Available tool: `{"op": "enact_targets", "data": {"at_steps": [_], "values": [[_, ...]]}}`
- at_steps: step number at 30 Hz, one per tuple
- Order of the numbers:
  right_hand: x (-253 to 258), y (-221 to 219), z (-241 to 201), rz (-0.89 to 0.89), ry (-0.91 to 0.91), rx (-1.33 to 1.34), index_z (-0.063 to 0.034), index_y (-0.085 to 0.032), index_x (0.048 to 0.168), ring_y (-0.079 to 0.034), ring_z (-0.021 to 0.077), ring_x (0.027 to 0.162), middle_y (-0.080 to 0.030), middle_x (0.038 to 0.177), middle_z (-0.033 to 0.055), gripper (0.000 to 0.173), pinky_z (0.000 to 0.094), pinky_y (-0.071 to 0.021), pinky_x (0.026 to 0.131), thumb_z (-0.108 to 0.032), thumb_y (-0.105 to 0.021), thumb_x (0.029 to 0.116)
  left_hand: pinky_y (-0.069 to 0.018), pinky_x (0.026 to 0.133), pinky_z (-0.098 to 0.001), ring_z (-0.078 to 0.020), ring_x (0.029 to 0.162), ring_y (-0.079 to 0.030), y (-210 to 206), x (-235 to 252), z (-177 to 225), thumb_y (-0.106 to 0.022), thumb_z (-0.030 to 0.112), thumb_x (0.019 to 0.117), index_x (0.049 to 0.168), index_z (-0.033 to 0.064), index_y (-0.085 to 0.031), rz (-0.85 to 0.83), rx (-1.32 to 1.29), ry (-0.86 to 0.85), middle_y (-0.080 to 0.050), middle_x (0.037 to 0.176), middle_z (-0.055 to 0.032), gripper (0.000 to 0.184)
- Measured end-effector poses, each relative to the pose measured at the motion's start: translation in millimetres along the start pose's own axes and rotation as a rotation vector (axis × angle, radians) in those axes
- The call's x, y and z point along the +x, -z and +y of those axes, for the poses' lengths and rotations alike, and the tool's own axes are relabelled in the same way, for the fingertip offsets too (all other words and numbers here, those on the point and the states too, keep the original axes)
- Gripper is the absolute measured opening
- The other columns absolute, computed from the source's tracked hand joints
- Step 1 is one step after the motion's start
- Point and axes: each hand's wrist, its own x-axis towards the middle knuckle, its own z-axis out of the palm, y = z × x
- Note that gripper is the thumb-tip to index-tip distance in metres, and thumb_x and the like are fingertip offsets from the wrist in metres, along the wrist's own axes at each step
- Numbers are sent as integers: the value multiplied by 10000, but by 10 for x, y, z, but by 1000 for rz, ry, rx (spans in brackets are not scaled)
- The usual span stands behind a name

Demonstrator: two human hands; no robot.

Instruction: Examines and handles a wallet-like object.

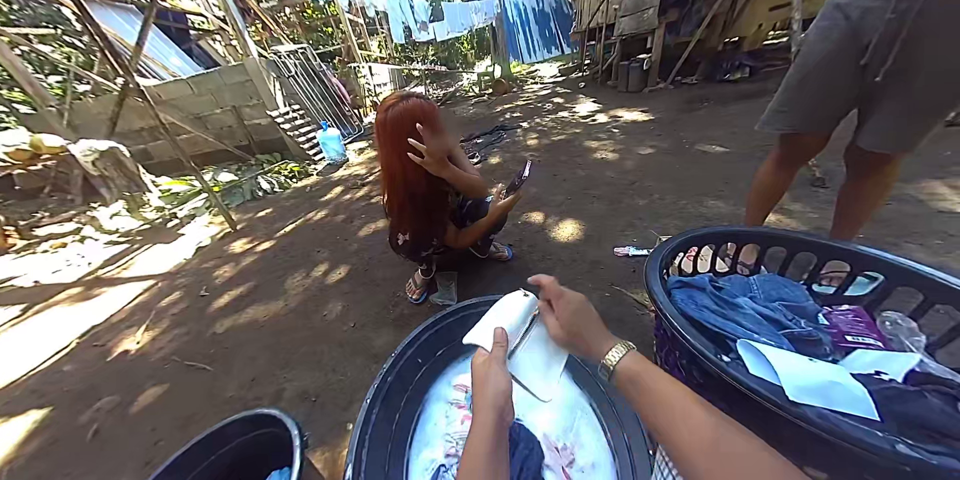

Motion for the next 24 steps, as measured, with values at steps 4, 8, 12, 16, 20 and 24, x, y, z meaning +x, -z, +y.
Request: {"op": "enact_targets", "data": {"at_steps": [4,8,12,16,20,24], "values": [[8,-15,32,109,-3,-103,42,-595,1326,-711,417,817,-704,904,227,384,563,-569,745,-18,-495,960,-581,879,-395,-219,971,-701,-31,-1,-132,-403,241,1111,1232,-73,-564,-11,27,6,-695,1076,-191,373],[-139,-146,-290,148,250,-104,34,-672,1210,-747,365,882,-744,967,200,303,503,-608,796,-16,-511,958,-596,836,-362,-185,908,-713,23,59,-119,-392,240,1114,1245,-51,-559,71,-41,-37,-709,1019,-158,360],[-198,-381,-409,215,545,-99,-28,-698,1147,-718,263,742,-723,845,109,276,391,-599,692,-15,-506,950,-599,692,-282,-108,719,-695,89,42,-16,-426,184,1102,1080,-17,-597,114,-67,-98,-695,801,-69,265],[-285,-480,-490,106,532,35,-10,-676,1208,-753,256,858,-754,955,125,299,394,-616,796,-21,-516,956,-577,674,-277,-99,684,-670,5,-75,-31,-348,187,1112,943,24,-601,54,-144,-98,-665,730,-32,345],[-270,-345,-554,16,497,109,35,-619,1275,-753,290,881,-747,971,174,326,408,-607,832,-26,-478,987,-564,647,-244,-77,642,-649,-70,-107,-5,-300,206,1121,925,39,-577,62,-220,-69,-638,696,-22,378],[-239,-398,-447,81,563,131,31,-609,1294,-731,263,767,-721,848,141,355,389,-609,758,-22,-505,959,-583,663,-272,-105,687,-678,-31,-37,-44,-289,259,1128,974,53,-587,18,-312,-12,-668,738,-44,394]]}}
